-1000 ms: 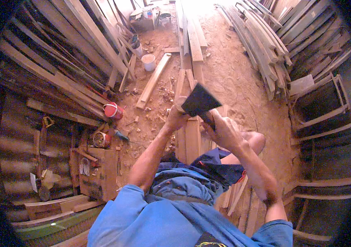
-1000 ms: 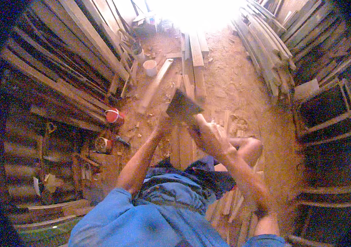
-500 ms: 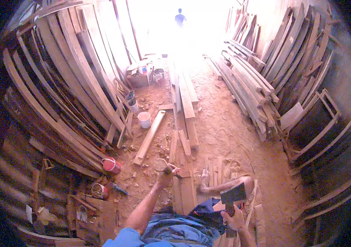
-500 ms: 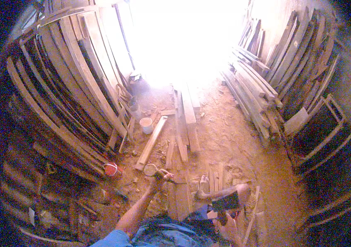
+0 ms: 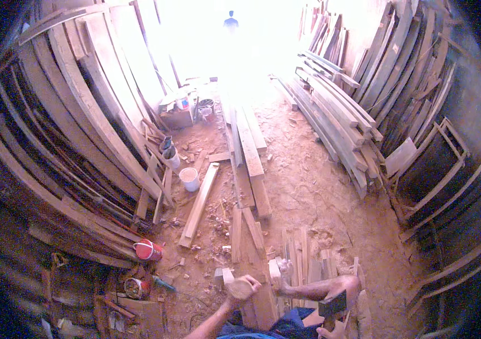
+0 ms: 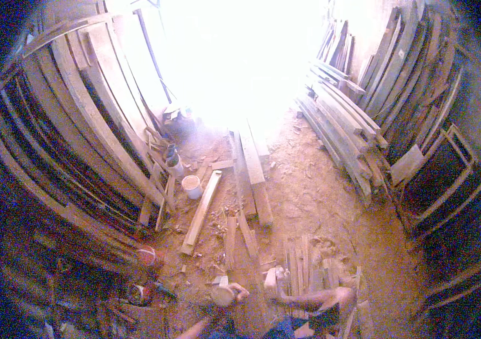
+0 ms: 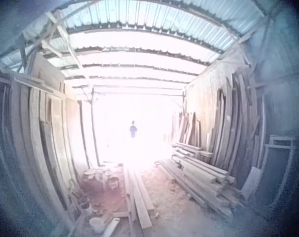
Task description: The person uses a circular saw to cut a plank of wood, then uses a chisel and mallet to shape the cut piece. The person handles the wood and tools directly, performing cuts and chiseling actions in a workshop environment.
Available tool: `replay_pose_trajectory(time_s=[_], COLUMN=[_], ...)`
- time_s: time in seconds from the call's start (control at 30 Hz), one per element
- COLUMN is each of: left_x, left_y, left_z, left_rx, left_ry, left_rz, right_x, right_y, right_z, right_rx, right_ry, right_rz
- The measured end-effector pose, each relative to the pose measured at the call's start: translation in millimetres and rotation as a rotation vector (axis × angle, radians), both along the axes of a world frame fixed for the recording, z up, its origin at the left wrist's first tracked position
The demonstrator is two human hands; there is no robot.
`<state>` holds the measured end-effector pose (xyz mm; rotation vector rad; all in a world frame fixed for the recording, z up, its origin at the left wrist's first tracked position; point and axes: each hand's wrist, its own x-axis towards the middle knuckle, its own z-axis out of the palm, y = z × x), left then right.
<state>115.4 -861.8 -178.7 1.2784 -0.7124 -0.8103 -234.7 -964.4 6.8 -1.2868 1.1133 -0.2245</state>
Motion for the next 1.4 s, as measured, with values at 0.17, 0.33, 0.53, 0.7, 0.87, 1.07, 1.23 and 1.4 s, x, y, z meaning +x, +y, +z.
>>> replay_pose_trajectory(time_s=[0.17,0.33,0.53,0.7,0.87,1.07,1.23,1.4], left_x=[12.1,4.7,30.0,40.6,38.0,12.8,-17.9,-36.8], left_y=[-25.6,-49.6,-50.6,-49.5,-51.5,-56.0,-54.0,-57.2], left_z=[3.2,49.1,115.4,121.5,101.4,58.5,29.3,52.5], left_rx=[-0.092,-0.12,-0.087,-0.055,-0.04,-0.026,0.014,0.003], left_ry=[-0.251,-0.382,-0.28,-0.285,-0.302,-0.391,-0.486,-0.661], left_rz=[-0.174,0.0,-0.056,-0.04,-0.032,-0.042,-0.154,-0.363], right_x=[62.0,115.5,155.3,177.4,177.5,136.6,78.6,21.7], right_y=[-11.3,-29.1,-54.3,-62.4,-60.7,-48.0,-36.7,-31.6], right_z=[15.0,37.2,36.8,33.1,49.8,47.8,19.7,-10.1], right_rx=[-0.013,-0.028,-0.101,-0.17,-0.274,-0.236,-0.265,-0.261], right_ry=[0.136,0.255,0.171,0.077,0.282,0.178,0.149,0.037], right_rz=[-0.015,-0.003,0.037,0.046,0.134,0.069,0.003,-0.163])
